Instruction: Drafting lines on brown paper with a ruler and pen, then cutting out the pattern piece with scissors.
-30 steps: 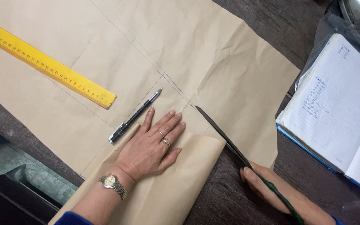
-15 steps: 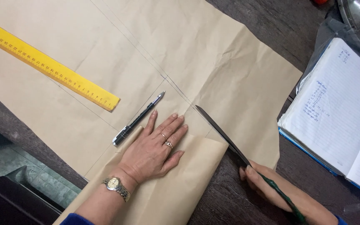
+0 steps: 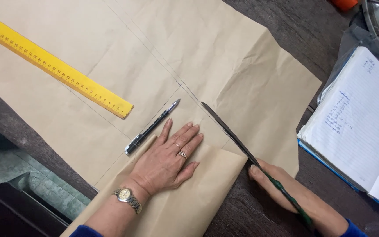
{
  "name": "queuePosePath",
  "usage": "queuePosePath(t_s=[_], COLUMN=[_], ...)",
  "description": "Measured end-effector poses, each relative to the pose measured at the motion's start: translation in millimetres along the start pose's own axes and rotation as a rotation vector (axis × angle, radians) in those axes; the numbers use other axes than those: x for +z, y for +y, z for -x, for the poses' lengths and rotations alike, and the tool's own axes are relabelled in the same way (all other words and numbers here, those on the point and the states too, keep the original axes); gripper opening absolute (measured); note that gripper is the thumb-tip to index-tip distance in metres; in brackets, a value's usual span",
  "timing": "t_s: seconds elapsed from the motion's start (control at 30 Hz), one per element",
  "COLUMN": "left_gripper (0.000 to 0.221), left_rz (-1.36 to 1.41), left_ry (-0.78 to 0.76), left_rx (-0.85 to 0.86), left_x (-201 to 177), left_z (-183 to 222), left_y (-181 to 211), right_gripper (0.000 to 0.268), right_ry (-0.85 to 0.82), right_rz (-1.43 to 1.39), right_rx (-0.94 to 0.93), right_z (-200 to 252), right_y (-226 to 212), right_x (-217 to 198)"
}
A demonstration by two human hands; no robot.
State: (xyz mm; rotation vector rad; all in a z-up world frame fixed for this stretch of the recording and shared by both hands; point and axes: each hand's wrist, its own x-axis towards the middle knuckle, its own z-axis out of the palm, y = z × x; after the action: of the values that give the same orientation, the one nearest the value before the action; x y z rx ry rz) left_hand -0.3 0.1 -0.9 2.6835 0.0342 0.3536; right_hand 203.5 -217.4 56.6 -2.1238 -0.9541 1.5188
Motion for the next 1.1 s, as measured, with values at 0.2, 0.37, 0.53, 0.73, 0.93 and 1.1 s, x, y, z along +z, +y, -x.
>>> queuePosePath(t_s=[0.2,0.37,0.53,0.73,0.93,1.1], left_gripper=[0.058,0.059,0.058,0.056,0.056,0.055], left_rz=[0.02,0.018,0.038,0.072,0.076,0.075], left_ry=[0.007,0.01,0.025,0.07,0.078,0.073], left_rx=[0.002,-0.002,0.009,0.018,0.017,0.022], left_x=[0,2,-1,-2,-2,-4], left_z=[0,0,-1,0,0,0], left_y=[-1,-1,1,1,1,1], right_gripper=[0.046,0.044,0.039,0.041,0.047,0.051], right_ry=[0.027,0.033,-0.022,0.015,0.017,0.006], right_rz=[-0.01,0.014,0.019,-0.03,-0.027,-0.087], right_rx=[0.073,0.123,-0.012,0.015,0.064,0.078], right_z=[1,0,-10,-20,-20,-19], right_y=[-17,-10,4,-36,-51,-60], right_x=[-1,-3,-7,-8,-9,-7])
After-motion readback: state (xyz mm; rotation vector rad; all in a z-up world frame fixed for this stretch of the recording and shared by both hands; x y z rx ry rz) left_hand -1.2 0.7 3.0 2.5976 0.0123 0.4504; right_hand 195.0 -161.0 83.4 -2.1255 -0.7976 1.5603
